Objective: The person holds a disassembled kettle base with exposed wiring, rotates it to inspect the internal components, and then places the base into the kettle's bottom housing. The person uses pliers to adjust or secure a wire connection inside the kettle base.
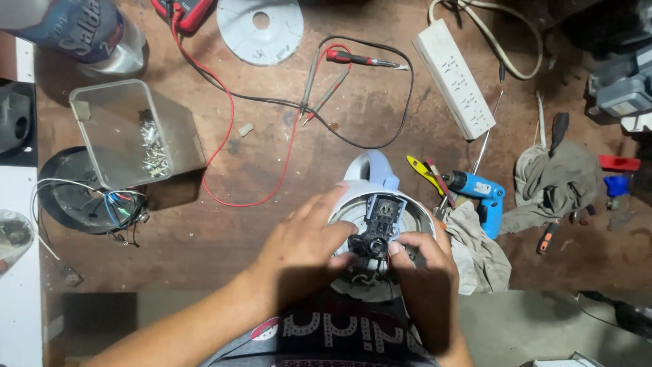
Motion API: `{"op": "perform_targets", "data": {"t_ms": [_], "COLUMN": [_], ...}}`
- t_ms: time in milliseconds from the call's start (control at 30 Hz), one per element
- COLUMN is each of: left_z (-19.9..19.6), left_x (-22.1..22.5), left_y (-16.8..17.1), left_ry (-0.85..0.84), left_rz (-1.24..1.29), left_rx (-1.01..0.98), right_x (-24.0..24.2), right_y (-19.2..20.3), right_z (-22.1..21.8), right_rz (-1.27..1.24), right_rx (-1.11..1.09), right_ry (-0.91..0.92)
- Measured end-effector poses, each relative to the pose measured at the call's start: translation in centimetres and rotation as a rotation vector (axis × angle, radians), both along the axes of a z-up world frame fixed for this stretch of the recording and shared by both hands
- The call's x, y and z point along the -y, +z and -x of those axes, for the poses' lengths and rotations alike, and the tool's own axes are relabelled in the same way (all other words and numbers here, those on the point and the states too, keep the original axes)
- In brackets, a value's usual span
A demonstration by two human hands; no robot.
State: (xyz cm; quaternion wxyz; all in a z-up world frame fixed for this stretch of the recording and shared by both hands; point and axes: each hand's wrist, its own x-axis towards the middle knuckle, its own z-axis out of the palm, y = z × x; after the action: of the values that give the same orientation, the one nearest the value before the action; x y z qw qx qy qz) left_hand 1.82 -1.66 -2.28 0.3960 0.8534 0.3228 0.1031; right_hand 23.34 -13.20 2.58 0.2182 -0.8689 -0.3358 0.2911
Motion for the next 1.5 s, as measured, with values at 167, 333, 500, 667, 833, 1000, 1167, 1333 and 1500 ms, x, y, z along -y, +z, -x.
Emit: {"op": "perform_targets", "data": {"t_ms": [167, 333, 500, 667, 833, 1000, 1167, 1333, 1500], "left_z": [-0.1, -0.4, 1.4, 0.0, -1.9, 0.2, 0.9, 1.2, 2.0], "left_x": [-0.5, -1.7, -4.1, -11.3, -24.6, -32.1, -34.7, -35.8, -37.2], "left_y": [1.2, 2.4, 1.8, -4.7, -12.5, -19.1, -25.8, -24.7, -26.4], "left_ry": [0.015, -0.028, -0.077, 0.394, 0.945, 1.058, 1.05, 0.997, 0.979], "left_rz": [0.125, 0.157, 0.178, -0.022, 0.092, -0.128, -0.452, -0.441, -0.435], "left_rx": [-0.017, -0.056, 0.153, 0.311, -0.016, -0.427, -0.61, -0.733, -0.684], "right_x": [1.1, 1.6, 1.9, 2.4, 2.1, 1.0, 1.0, -0.1, 0.3], "right_y": [-1.3, -1.7, -1.5, -2.1, -2.5, -1.3, -1.7, -0.4, -1.3], "right_z": [-1.1, -1.4, -1.5, -1.7, -1.5, -1.3, -1.8, -1.2, -2.3], "right_rz": [-0.049, -0.141, -0.128, 0.019, -0.07, 0.023, -0.051, -0.073, -0.184], "right_rx": [0.004, 0.066, 0.123, 0.179, 0.204, 0.176, 0.149, 0.071, 0.038], "right_ry": [0.065, 0.14, 0.102, 0.022, 0.073, 0.038, 0.074, 0.048, 0.184]}}
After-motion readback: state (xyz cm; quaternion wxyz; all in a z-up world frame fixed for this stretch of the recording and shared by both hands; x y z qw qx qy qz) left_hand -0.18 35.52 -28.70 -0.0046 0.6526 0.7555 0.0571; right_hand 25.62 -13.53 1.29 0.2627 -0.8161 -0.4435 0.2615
